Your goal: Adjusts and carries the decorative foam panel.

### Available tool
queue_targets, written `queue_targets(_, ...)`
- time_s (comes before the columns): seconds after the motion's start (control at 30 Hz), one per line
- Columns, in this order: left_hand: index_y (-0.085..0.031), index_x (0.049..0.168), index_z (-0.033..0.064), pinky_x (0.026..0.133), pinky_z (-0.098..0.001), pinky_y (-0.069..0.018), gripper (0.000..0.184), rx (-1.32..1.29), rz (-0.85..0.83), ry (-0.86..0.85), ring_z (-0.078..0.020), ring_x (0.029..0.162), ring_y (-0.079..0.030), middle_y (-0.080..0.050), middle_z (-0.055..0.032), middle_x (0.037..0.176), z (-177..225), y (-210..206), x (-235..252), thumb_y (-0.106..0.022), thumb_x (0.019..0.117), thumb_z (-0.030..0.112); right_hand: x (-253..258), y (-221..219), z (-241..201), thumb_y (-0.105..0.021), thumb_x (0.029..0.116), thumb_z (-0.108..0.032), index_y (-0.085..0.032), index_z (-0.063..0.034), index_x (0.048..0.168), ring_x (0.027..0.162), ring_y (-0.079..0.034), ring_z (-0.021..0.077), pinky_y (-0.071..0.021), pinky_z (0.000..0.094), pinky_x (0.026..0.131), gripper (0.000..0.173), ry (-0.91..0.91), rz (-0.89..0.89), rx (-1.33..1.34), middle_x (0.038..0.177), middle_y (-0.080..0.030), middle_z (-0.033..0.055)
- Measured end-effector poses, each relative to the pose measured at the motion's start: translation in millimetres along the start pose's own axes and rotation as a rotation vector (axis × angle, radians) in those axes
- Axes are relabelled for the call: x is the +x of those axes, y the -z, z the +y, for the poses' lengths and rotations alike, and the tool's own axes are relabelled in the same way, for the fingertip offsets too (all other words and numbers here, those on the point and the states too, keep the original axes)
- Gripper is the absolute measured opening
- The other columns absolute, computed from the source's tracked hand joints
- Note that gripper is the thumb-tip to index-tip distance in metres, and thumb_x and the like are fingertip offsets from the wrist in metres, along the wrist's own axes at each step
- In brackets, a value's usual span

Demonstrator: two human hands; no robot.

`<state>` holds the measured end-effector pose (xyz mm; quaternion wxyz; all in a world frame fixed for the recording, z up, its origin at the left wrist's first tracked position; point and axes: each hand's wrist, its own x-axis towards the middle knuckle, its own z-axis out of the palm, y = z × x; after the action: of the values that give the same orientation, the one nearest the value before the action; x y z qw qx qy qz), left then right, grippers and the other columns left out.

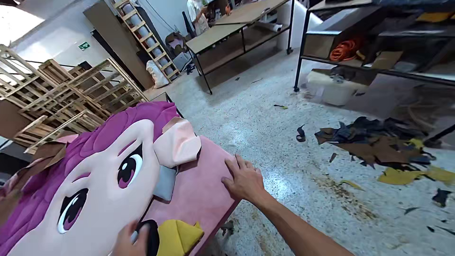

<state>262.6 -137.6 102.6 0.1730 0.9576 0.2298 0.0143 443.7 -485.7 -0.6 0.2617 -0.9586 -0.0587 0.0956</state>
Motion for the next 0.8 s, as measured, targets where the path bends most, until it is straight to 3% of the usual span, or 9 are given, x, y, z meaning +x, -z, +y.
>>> queue_targets(0.1, -0.046, 0.151, 0.0038, 0.114, -0.0569, -0.0407, 0.074, 0.225, 0.093, -0.328, -0.0355, 0.138, -0.051, -0.052, -0.0197, 0.15, 140, -67, 74, -0.071, 0.0882, 0.035, 27, 29, 7, -0.059, 0.0792, -0.081, -0.04, -0.0311, 0.157, 0.113, -0.065, 0.0379, -0.052, 0.0619, 0.088, 0.094, -0.125, -0.196, 0.129, 0.133, -0.064, 0.0153)
queue_targets(0.17, -0.043, 0.154, 0.0075, 0.115, -0.0604, -0.036, 0.082, 0.41, 0.188, -0.487, -0.0389, 0.145, -0.041, -0.042, -0.021, 0.158, 182, -108, 133, -0.072, 0.0826, 0.032, 44, 34, 21, -0.061, 0.0725, -0.086, -0.055, -0.0219, 0.144, 0.112, -0.067, 0.0353, -0.052, 0.0624, 0.09, 0.096, -0.178, -0.339, 0.2, 0.12, -0.07, 0.0145)
queue_targets(0.23, -0.051, 0.15, 0.0119, 0.105, -0.0643, -0.0423, 0.068, 0.436, 0.192, -0.436, -0.0429, 0.136, -0.05, -0.052, -0.0215, 0.148, 200, -115, 181, -0.071, 0.0854, 0.021, 54, 33, 31, -0.06, 0.0738, -0.087, -0.056, -0.0196, 0.143, 0.116, -0.066, 0.0347, -0.0509, 0.063, 0.094, 0.096, -0.166, -0.456, 0.238, 0.122, -0.07, 0.014)
queue_targets(0.3, -0.067, 0.129, 0.0052, 0.096, -0.0672, -0.0484, 0.036, 0.228, 0.24, -0.139, -0.0451, 0.119, -0.062, -0.066, -0.0244, 0.127, 200, -89, 211, -0.059, 0.0995, 0.023, 60, 34, 39, -0.059, 0.0768, -0.084, -0.054, -0.0193, 0.144, 0.117, -0.065, 0.0353, -0.0508, 0.0631, 0.095, 0.094, -0.133, -0.527, 0.26, 0.124, -0.069, 0.0143)
queue_targets(0.33, -0.066, 0.125, -0.0035, 0.099, -0.0664, -0.0474, 0.041, -0.003, 0.311, 0.054, -0.0467, 0.118, -0.062, -0.066, -0.0299, 0.123, 189, -71, 223, -0.056, 0.1033, 0.03, 64, 35, 42, -0.058, 0.078, -0.084, -0.052, -0.0194, 0.145, 0.117, -0.065, 0.0358, -0.0507, 0.0633, 0.094, 0.094, -0.119, -0.552, 0.262, 0.124, -0.069, 0.0148)
queue_targets(0.47, -0.05, 0.139, -0.005, 0.084, -0.0496, -0.0577, 0.054, -0.949, 0.599, 0.595, -0.0319, 0.101, -0.066, -0.063, -0.0252, 0.122, 83, -52, 247, -0.067, 0.0993, 0.027, 84, 36, 55, -0.063, 0.0779, -0.08, -0.044, -0.02, 0.152, 0.114, -0.067, 0.0354, -0.051, 0.0627, 0.096, 0.097, -0.033, -0.697, 0.289, 0.122, -0.069, 0.0157)
queue_targets(0.57, -0.052, 0.132, -0.0008, 0.063, -0.0367, -0.0526, 0.043, -1.03, 0.623, 0.739, -0.0198, 0.074, -0.059, -0.061, -0.0162, 0.102, 71, -65, 255, -0.063, 0.1014, 0.028, 109, 48, 56, -0.071, 0.0762, -0.074, -0.041, -0.0173, 0.153, 0.11, -0.068, 0.0359, -0.0506, 0.0634, 0.095, 0.1, 0.034, -0.868, 0.238, 0.119, -0.07, 0.0169)
queue_targets(0.67, -0.046, 0.142, -0.0013, 0.078, -0.0464, -0.0564, 0.054, -1.003, 0.653, 0.781, -0.0279, 0.094, -0.064, -0.062, -0.0219, 0.12, 78, -69, 269, -0.065, 0.1001, 0.027, 137, 54, 52, -0.074, 0.0732, -0.073, -0.044, -0.0169, 0.151, 0.107, -0.068, 0.0352, -0.0513, 0.0636, 0.092, 0.101, 0.103, -1.024, 0.116, 0.115, -0.071, 0.0153)
queue_targets(0.8, -0.053, 0.131, 0.001, 0.063, -0.0401, -0.0538, 0.045, -0.895, 0.627, 0.838, -0.0215, 0.074, -0.062, -0.064, -0.0161, 0.1, 75, -71, 279, -0.066, 0.0994, 0.029, 179, 49, 39, -0.077, 0.0706, -0.074, -0.05, -0.0125, 0.144, 0.111, -0.067, 0.0362, -0.05, 0.065, 0.094, 0.1, 0.199, -1.215, 0.006, 0.117, -0.07, 0.0164)
